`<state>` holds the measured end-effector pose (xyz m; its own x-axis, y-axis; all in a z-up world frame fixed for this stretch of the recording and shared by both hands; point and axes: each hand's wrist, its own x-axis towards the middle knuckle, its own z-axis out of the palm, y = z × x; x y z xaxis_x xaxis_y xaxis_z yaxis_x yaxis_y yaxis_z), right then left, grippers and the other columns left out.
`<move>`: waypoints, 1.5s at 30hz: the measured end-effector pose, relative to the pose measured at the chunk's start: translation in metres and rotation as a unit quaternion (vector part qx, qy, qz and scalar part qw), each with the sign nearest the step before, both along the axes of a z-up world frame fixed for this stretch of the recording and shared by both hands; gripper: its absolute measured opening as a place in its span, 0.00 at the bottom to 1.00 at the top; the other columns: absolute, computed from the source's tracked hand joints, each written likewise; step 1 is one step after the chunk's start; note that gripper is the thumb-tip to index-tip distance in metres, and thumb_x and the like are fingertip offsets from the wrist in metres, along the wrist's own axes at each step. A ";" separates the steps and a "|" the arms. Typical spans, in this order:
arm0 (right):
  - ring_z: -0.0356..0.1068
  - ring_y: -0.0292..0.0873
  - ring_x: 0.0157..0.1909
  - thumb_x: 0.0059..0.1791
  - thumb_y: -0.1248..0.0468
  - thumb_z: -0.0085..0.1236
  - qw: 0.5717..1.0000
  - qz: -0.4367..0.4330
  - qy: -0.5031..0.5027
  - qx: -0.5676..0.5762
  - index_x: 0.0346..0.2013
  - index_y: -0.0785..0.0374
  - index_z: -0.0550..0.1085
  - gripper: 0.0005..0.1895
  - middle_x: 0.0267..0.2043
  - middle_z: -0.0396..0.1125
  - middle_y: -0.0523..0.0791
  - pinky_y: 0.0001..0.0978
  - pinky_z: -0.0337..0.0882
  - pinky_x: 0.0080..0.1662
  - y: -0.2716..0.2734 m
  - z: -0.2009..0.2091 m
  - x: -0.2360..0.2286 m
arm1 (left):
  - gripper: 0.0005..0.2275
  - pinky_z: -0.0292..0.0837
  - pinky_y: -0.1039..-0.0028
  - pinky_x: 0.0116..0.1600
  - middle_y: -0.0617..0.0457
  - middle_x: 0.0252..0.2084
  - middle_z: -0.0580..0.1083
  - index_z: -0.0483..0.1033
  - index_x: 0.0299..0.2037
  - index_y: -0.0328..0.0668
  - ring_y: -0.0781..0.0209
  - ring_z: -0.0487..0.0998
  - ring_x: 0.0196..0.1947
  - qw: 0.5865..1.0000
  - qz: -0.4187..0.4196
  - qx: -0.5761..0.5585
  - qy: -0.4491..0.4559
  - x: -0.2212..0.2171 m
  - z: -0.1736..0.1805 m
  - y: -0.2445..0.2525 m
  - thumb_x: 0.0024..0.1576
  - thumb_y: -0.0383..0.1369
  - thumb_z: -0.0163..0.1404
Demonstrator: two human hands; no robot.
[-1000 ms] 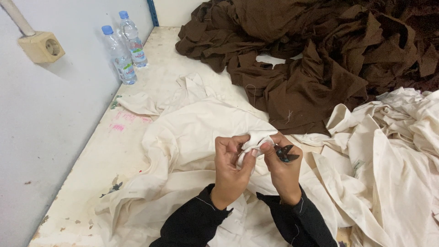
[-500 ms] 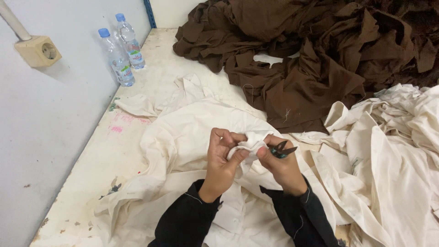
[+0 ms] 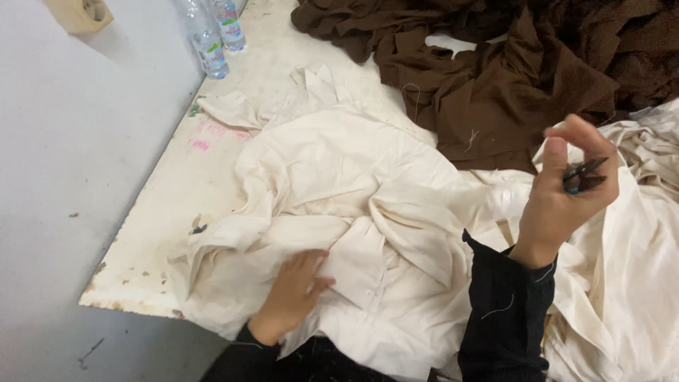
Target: Trimming loose threads from white fabric garments using thread snips in a sewing factory.
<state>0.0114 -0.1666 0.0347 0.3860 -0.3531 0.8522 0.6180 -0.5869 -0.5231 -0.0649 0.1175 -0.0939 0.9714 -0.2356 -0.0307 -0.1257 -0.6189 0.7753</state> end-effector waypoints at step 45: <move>0.70 0.37 0.37 0.35 0.69 0.57 0.906 0.204 0.336 -0.155 0.37 0.58 0.71 0.16 0.35 0.70 0.42 0.24 0.69 0.41 0.044 -0.194 -0.085 | 0.21 0.54 0.70 0.60 0.39 0.60 0.54 0.46 0.58 0.33 0.51 0.59 0.58 0.709 0.283 -0.598 0.244 -0.058 -0.004 -0.066 0.54 0.29 0.32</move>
